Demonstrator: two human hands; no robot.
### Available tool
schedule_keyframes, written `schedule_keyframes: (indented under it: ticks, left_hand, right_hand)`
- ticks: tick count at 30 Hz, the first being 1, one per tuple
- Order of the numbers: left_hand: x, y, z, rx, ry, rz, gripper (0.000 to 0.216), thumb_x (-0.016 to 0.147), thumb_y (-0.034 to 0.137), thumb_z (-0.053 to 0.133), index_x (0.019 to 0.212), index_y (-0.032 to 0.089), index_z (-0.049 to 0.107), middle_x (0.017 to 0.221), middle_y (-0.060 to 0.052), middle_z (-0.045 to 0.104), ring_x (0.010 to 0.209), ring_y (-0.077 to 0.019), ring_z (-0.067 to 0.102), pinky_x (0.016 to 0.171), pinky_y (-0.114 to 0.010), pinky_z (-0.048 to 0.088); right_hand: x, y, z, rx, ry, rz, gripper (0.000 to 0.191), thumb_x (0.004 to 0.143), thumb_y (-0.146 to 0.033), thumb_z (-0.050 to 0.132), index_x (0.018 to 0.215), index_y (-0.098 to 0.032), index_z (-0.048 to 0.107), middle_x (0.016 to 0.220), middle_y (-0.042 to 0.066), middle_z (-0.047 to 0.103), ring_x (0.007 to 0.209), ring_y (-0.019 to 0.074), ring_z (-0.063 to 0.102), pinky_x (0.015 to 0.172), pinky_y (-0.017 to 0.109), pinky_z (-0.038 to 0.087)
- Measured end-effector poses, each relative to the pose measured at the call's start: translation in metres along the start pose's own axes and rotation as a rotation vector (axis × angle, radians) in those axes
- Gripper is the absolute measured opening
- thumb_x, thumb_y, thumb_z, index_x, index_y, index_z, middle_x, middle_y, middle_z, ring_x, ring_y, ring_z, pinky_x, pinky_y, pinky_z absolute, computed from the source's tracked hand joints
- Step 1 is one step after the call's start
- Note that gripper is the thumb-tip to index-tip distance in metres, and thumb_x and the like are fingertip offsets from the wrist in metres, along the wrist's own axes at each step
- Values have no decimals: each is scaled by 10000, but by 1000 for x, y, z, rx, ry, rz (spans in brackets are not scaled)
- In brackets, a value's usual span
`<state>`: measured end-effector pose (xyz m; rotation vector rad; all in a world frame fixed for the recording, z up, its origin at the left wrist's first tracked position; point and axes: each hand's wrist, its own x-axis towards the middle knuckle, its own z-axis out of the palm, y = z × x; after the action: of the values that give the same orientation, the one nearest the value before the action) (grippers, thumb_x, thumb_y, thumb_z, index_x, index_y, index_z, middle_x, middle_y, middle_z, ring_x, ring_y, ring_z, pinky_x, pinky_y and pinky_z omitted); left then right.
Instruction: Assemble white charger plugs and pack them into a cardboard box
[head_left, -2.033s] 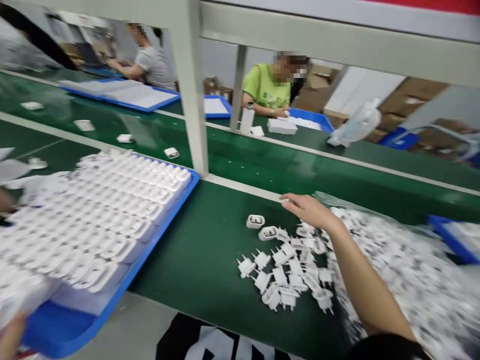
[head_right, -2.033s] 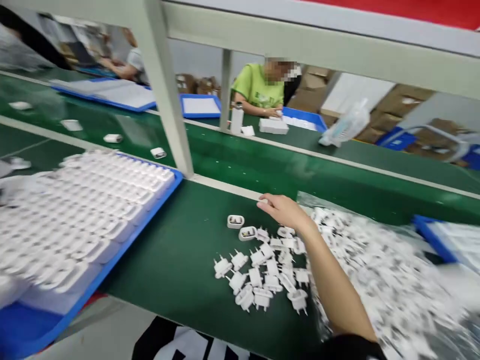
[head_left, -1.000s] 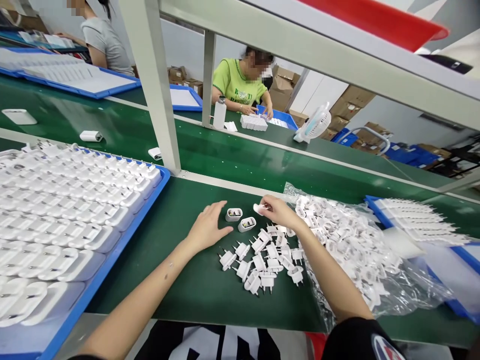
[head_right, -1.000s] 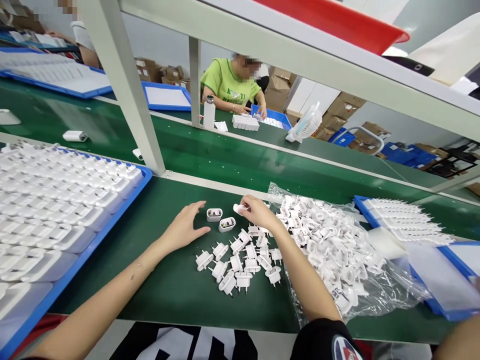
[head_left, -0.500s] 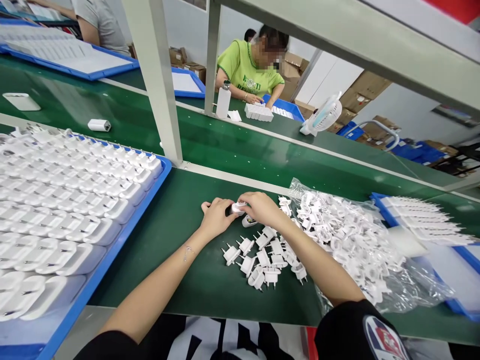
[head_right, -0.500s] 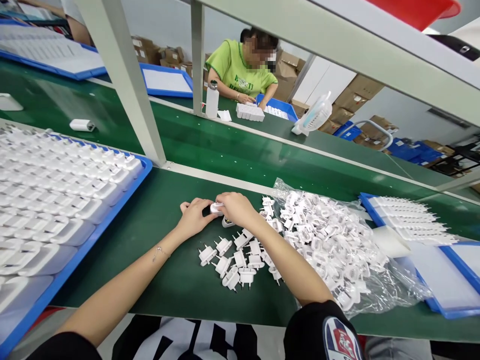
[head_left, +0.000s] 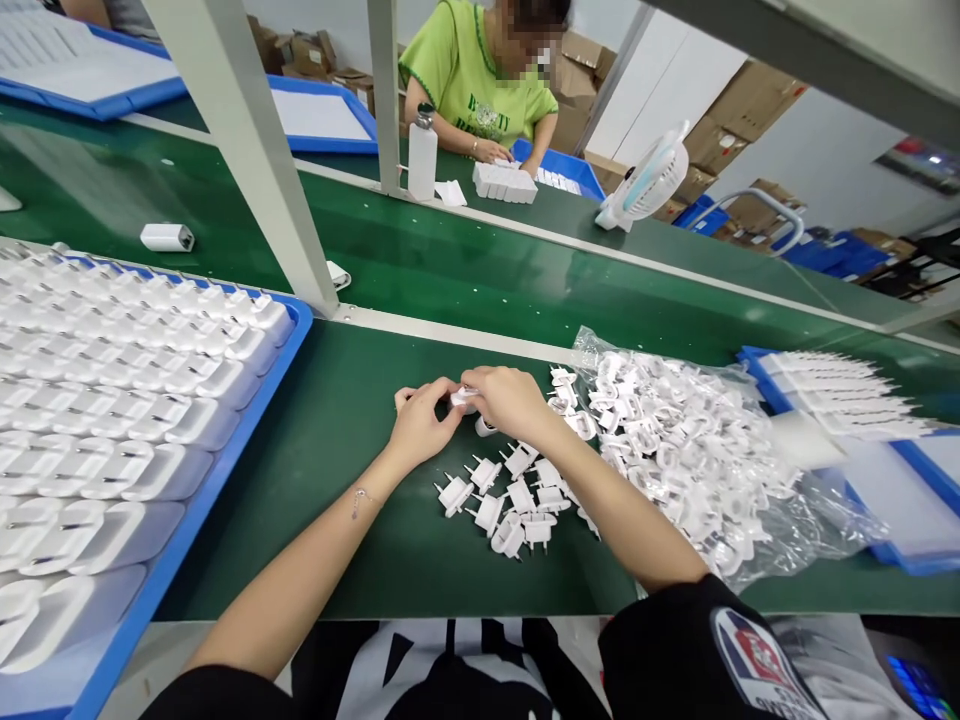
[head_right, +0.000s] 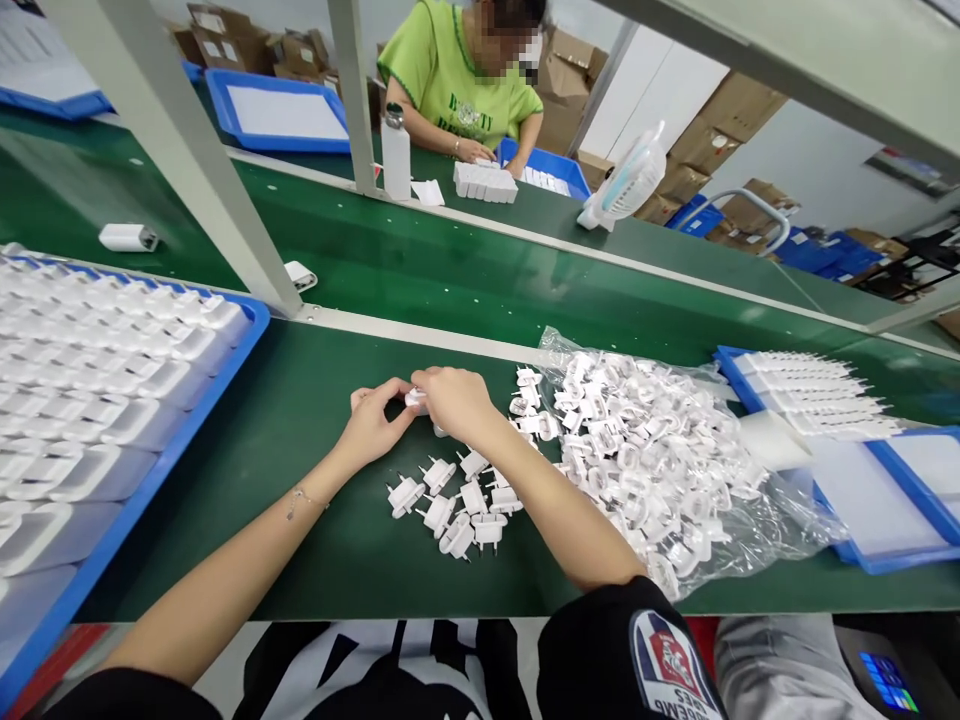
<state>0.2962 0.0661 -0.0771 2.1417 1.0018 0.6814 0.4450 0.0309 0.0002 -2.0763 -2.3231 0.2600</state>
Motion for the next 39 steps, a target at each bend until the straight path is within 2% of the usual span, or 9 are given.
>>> schedule_keyframes:
  ticks: [5, 7, 10, 14, 21, 26, 30, 35, 39]
  left_hand:
    - [-4, -1, -7, 141, 102, 20, 180, 840, 306, 516, 1008, 242, 528, 964, 1, 640, 939, -195, 559, 820, -380, 256]
    - [-6, 2, -14, 231, 264, 32, 320, 802, 338, 577, 1093, 226, 507, 1081, -53, 623, 1036, -253, 521, 814, -400, 266]
    - [-13, 13, -20, 321, 452, 208, 411, 782, 336, 603, 1153, 203, 487, 1160, -103, 591, 1081, -293, 494, 821, -416, 309]
    - [-23, 31, -9, 236, 229, 535, 307, 842, 213, 491, 1149, 200, 481, 1086, -81, 617, 1000, -210, 570, 810, -324, 423]
    - [-18, 38, 19, 299, -191, 190, 605, 826, 302, 498, 1363, 194, 242, 1266, -122, 506, 910, -258, 623, 646, -326, 484]
    - [-17, 44, 16, 228, -86, 194, 412, 840, 279, 473, 1233, 207, 371, 1144, -98, 554, 985, -249, 592, 737, -338, 484]
    - [-28, 62, 11, 165, -80, 303, 351, 872, 340, 448, 1189, 204, 383, 1047, -75, 585, 922, -220, 606, 670, -309, 495]
    - [-30, 76, 9, 147, -68, 404, 390, 887, 374, 446, 1220, 178, 390, 1091, -108, 579, 975, -252, 587, 724, -340, 501]
    - [-21, 78, -1, -175, -205, 266, 311, 901, 295, 412, 1200, 213, 430, 1037, -70, 579, 841, -182, 585, 729, -314, 495]
  right_hand:
    - [-22, 31, -16, 293, 63, -103, 273, 863, -340, 524, 1107, -240, 593, 1081, 39, 639, 919, 182, 579, 741, 278, 422]
    - [-45, 46, -16, 257, 117, -61, 256, 884, -284, 484, 1110, -217, 584, 1085, 57, 626, 950, 193, 554, 796, 318, 429]
    - [-80, 63, -6, 89, -7, -41, 266, 841, -175, 500, 1083, -216, 603, 1041, 66, 624, 996, 237, 519, 824, 378, 427]
    - [-97, 66, 15, -12, -127, -160, 469, 797, -61, 473, 1225, -245, 531, 1207, 69, 545, 1073, 245, 463, 868, 388, 413]
    - [-85, 57, 17, -68, -103, -162, 257, 786, -38, 487, 989, -169, 574, 957, 81, 560, 914, 216, 501, 806, 358, 408]
    - [-89, 61, 12, 374, 173, -10, 53, 833, -189, 522, 871, -201, 487, 875, 30, 520, 777, 166, 490, 695, 292, 404]
    - [-89, 40, 19, 904, 367, 208, 194, 841, -334, 536, 782, -223, 388, 721, -36, 429, 590, 114, 422, 554, 242, 363]
    - [-91, 15, 17, 1425, 266, 100, 256, 845, -371, 548, 806, -245, 328, 636, -84, 388, 467, 74, 355, 460, 203, 305]
    - [-87, 19, 5, 1307, 210, 0, 241, 843, -330, 570, 1041, -273, 444, 626, -75, 436, 498, 92, 414, 493, 220, 358]
